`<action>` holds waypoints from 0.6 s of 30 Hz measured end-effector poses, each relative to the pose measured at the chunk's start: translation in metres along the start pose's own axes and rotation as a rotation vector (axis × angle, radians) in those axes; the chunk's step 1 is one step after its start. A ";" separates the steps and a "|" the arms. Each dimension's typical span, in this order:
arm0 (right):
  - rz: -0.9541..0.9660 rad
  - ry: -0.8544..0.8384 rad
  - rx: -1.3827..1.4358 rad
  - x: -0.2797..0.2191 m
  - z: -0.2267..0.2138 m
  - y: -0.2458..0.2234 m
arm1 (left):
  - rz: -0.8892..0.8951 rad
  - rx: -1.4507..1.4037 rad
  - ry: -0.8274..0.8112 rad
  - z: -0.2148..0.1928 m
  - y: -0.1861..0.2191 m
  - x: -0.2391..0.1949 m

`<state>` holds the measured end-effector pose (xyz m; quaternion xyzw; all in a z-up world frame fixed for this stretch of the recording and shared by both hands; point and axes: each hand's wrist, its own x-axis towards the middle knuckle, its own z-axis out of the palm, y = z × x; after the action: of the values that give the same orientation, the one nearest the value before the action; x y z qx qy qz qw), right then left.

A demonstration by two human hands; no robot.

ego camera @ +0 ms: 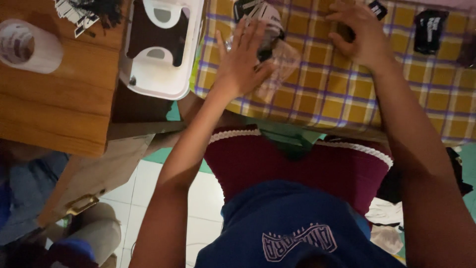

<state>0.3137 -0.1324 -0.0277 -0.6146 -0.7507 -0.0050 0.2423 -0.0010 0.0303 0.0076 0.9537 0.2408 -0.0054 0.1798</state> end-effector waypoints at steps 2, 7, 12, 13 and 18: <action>0.027 0.005 -0.006 0.000 -0.001 -0.002 | 0.067 -0.090 0.117 0.006 -0.005 -0.007; -0.110 0.279 -0.092 -0.008 -0.014 0.006 | 0.087 -0.173 0.251 0.010 0.004 -0.012; 0.111 0.030 0.049 -0.004 -0.062 0.018 | 0.122 -0.544 0.455 0.025 -0.009 -0.001; 0.121 0.028 0.058 -0.006 -0.064 0.014 | 0.119 -0.544 0.443 0.027 -0.008 -0.002; -0.134 0.055 -0.106 -0.025 -0.030 0.047 | 0.105 -0.720 0.574 0.022 -0.012 0.006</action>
<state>0.3709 -0.1527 -0.0239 -0.5746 -0.7819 -0.0781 0.2290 0.0003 0.0349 -0.0174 0.8043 0.2189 0.3519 0.4258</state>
